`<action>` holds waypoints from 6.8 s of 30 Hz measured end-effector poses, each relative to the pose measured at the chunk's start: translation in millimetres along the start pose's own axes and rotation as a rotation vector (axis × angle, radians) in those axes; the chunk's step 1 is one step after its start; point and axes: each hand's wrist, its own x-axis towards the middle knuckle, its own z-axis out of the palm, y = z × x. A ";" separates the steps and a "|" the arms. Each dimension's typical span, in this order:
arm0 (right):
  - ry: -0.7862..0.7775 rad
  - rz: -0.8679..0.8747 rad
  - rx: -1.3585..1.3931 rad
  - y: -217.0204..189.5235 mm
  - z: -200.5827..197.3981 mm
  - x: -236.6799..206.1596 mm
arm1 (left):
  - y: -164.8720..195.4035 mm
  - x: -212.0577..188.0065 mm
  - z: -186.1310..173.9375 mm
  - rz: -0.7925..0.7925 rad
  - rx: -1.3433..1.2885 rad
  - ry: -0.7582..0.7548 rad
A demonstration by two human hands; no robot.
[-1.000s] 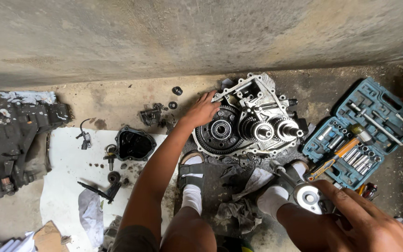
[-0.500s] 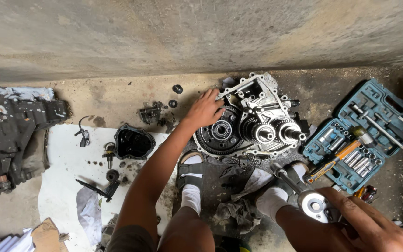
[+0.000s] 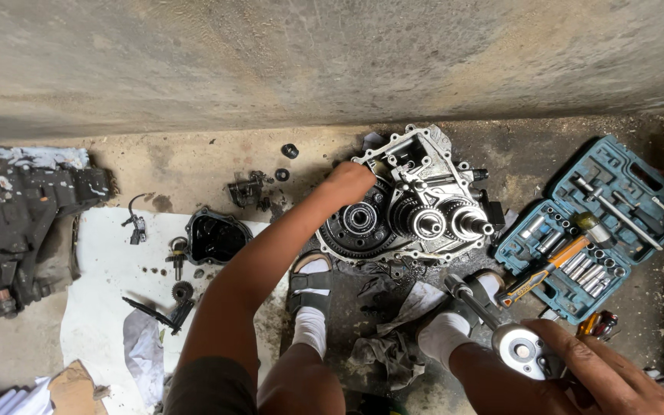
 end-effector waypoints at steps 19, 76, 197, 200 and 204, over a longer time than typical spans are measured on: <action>0.045 -0.046 0.052 -24.7 -16.4 6.0 | 1.1 -8.4 9.9 0.058 0.002 0.081; 0.145 -0.160 0.068 -74.6 -74.0 7.9 | 104.1 -80.6 5.1 -0.176 -0.392 0.538; -0.265 -0.215 0.539 -192.9 40.9 130.4 | 227.9 -258.8 -280.5 -0.555 -0.306 0.250; -0.198 0.254 1.213 -202.8 47.8 128.4 | 227.1 -259.3 -280.5 -0.561 -0.312 0.243; -0.209 0.286 1.255 -215.5 51.7 119.3 | 228.3 -260.0 -282.1 -0.534 -0.308 0.282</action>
